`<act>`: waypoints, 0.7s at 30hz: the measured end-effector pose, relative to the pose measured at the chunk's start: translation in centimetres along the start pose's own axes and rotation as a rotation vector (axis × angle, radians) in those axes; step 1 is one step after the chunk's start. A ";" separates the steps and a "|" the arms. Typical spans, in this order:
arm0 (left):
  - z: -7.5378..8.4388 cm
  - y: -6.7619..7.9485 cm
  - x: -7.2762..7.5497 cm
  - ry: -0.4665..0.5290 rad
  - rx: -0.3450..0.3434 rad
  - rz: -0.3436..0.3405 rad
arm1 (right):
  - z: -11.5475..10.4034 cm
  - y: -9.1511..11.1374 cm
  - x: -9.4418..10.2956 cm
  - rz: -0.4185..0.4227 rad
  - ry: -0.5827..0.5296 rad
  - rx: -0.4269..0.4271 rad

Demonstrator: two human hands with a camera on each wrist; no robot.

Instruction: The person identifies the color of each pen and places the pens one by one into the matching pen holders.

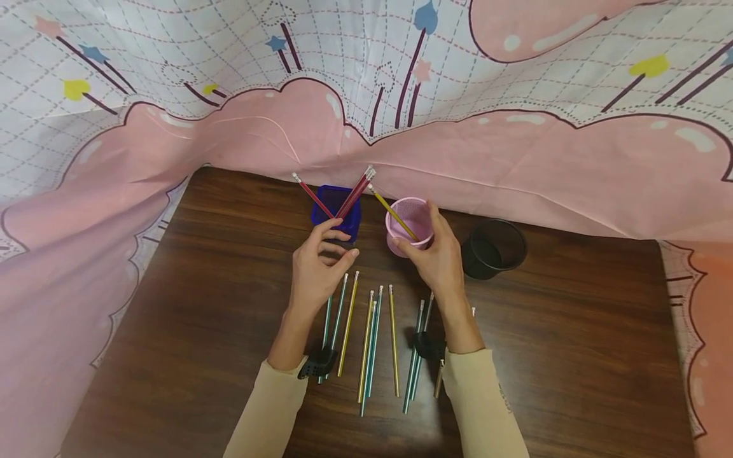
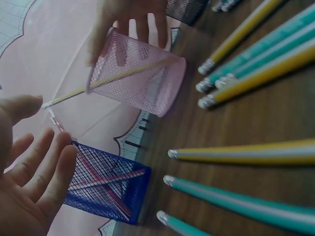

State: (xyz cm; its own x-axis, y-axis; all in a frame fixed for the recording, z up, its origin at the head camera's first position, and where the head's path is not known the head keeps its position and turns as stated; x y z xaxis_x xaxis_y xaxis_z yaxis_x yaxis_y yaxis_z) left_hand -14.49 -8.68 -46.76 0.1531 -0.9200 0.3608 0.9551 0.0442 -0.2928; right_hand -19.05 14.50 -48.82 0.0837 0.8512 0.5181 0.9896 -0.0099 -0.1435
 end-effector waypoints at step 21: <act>-1.8 4.9 -1.3 -0.392 0.032 -0.123 | 0.1 -0.1 -0.1 0.005 0.020 0.005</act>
State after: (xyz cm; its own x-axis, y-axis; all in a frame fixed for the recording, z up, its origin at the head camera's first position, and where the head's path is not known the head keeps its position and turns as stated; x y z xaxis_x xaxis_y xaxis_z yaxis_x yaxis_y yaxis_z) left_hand -10.49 -7.96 -50.21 0.1163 -0.7015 0.7031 0.9788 -0.0390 -0.2008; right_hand -19.17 14.49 -48.96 0.0912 0.8404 0.5343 0.9885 -0.0115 -0.1508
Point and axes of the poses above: each hand's wrist, its own y-axis away from the middle knuckle, its own x-axis out of the back of the hand, z = x × y, the point moved 5 cm from there along -y, towards the middle knuckle, and after that the axes turned 1 degree about -y, right-handed, at the moved point
